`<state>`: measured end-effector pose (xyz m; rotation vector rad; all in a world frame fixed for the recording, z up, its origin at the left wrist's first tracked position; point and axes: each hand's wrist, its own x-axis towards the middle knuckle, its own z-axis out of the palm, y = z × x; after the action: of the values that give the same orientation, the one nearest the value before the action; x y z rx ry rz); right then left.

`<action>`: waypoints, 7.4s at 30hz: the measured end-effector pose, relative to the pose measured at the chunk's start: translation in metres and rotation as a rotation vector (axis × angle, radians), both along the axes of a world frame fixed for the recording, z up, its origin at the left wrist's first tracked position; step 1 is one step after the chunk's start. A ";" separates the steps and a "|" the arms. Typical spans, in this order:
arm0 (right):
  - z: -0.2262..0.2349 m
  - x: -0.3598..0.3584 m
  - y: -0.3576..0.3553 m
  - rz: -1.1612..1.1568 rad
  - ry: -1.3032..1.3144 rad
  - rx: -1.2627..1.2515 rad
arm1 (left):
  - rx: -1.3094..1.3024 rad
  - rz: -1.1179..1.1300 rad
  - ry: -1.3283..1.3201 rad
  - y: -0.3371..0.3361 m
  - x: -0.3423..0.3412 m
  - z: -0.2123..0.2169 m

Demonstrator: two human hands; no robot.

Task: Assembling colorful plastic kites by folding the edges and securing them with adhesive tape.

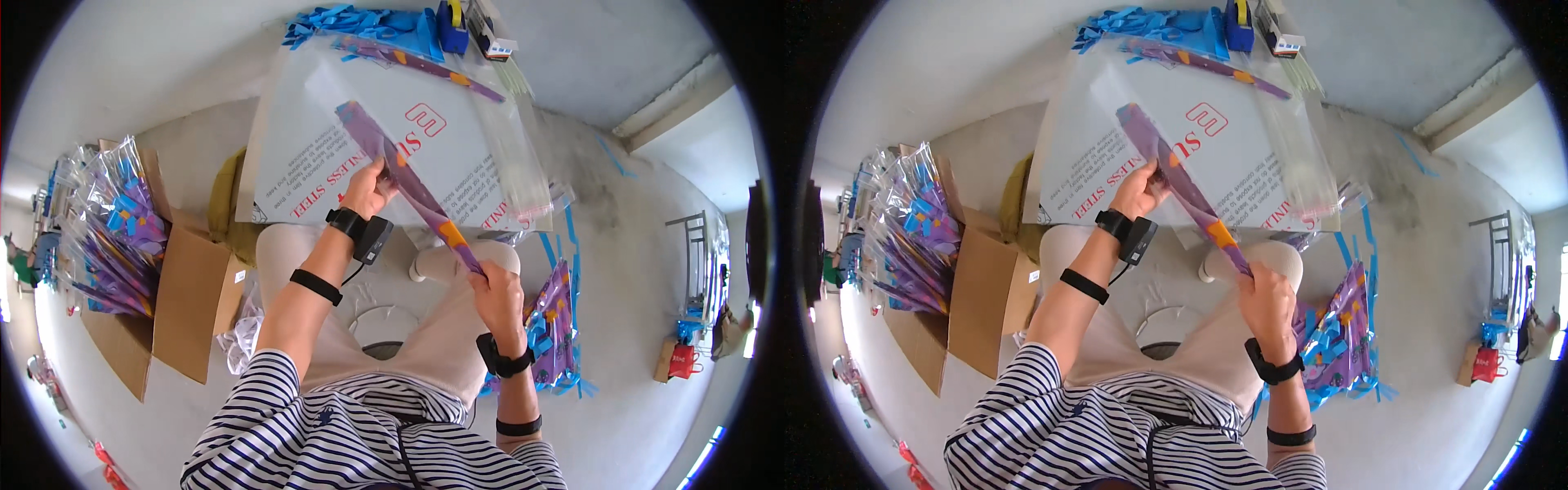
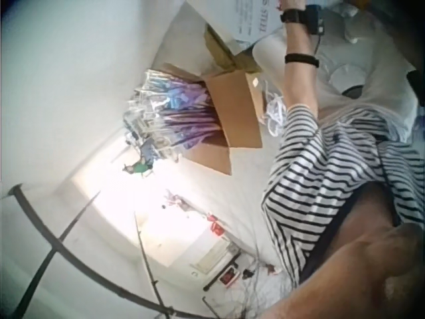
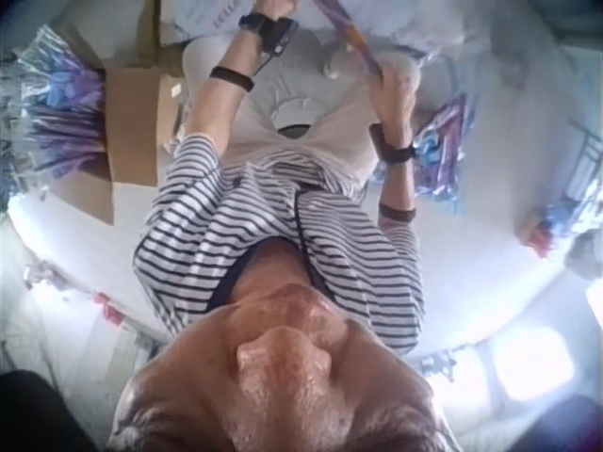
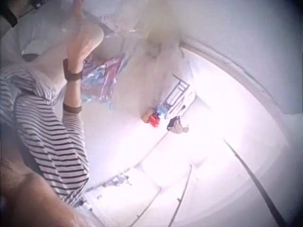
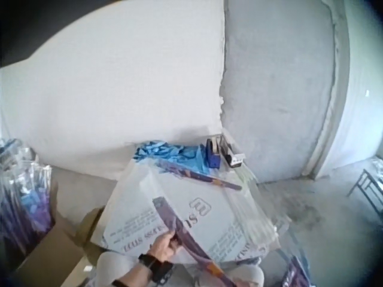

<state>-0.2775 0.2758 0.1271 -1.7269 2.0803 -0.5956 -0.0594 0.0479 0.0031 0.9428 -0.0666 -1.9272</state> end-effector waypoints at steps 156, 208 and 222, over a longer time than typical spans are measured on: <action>0.070 0.127 -0.206 0.524 0.275 -0.853 | -0.562 -0.506 -0.546 0.030 0.155 0.149; 0.169 0.050 -0.200 0.908 -0.145 0.215 | -1.105 -0.816 -1.141 0.047 0.153 0.266; 0.170 0.015 -0.201 0.802 -0.271 0.065 | -1.020 -0.862 -1.060 0.042 0.166 0.258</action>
<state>-0.2629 0.0747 0.2970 -2.0861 1.0704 -0.4566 0.1071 0.0897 0.2615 1.1280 -2.1073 -1.4395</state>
